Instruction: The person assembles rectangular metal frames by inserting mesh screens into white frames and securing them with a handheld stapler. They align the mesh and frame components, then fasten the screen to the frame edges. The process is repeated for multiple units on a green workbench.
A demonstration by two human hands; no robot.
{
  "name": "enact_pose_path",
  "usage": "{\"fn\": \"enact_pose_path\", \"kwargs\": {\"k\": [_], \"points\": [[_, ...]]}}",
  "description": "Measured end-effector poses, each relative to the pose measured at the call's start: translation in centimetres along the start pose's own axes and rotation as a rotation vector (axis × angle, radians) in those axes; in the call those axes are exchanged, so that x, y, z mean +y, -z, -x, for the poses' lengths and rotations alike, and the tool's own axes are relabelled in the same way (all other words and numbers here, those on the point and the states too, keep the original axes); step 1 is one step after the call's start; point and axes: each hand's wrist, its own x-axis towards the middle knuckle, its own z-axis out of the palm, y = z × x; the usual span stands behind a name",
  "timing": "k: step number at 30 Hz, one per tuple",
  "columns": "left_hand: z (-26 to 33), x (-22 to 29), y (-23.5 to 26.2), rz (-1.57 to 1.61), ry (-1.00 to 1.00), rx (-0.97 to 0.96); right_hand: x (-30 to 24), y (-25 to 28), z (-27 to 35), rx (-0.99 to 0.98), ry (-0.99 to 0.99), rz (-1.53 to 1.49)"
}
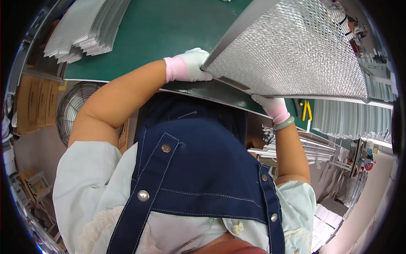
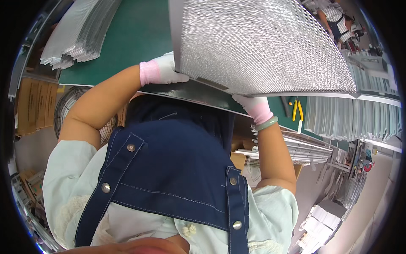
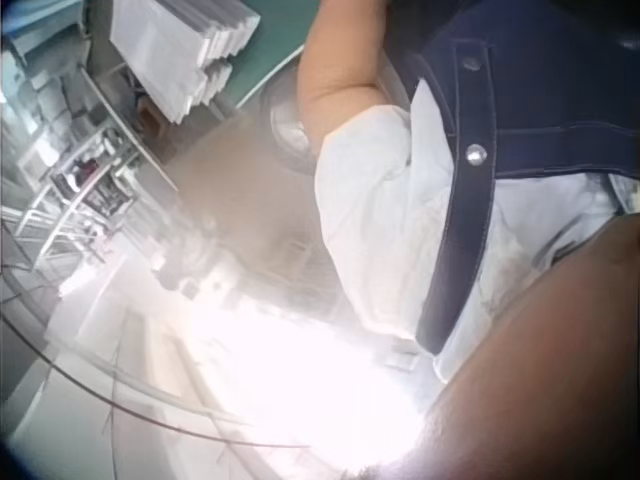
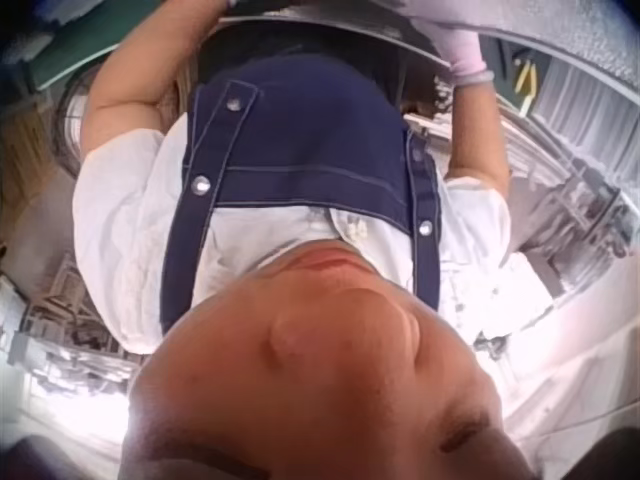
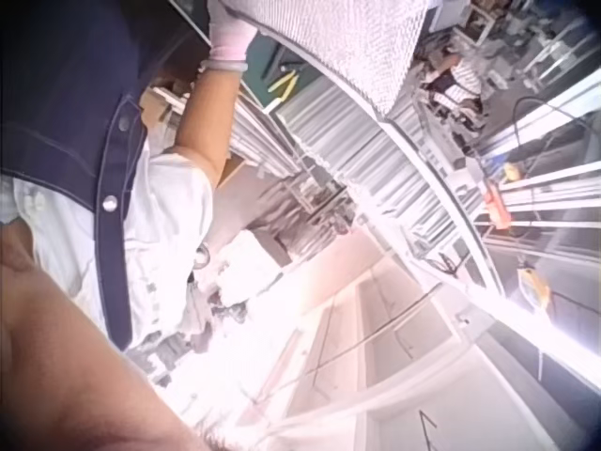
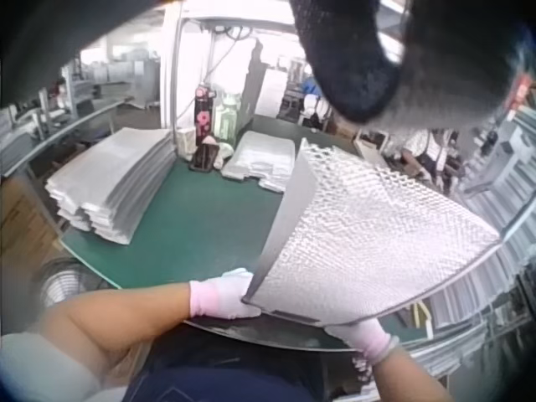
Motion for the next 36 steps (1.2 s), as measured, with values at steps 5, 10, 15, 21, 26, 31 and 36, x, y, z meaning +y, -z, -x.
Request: {"fn": "enact_pose_path", "kwargs": {"k": [5,10,15,21,26,31,36], "points": [[0.3,-1.2,-1.0,-0.006,-0.059,0.163,-2.5,-0.8,0.3,-0.038,0.133,-0.060],[0.1,0.0,-1.0,-0.117,-0.046,0.197,-1.8,-0.5,0.4,0.032,0.133,0.081],[0.3,0.0,-0.9,-0.145,-0.052,0.181,-1.1,-0.1,0.2,-0.001,0.047,0.195],[0.4,-0.3,-1.0,-0.090,0.105,0.188,-1.1,-0.8,-0.2,0.057,0.097,0.123],[0.4,6.9,6.3,0.507,-0.105,0.085,-0.4,-0.2,-0.6,0.029,0.103,0.090],[1.6,15.9,9.2,0.608,-0.376,0.382,0.4,-0.6,0.4,0.055,0.123,0.110],[6.1,14.9,4.9,0.491,-0.498,0.353,-3.5,-1.8,1.4,0.074,0.432,0.897]]}}
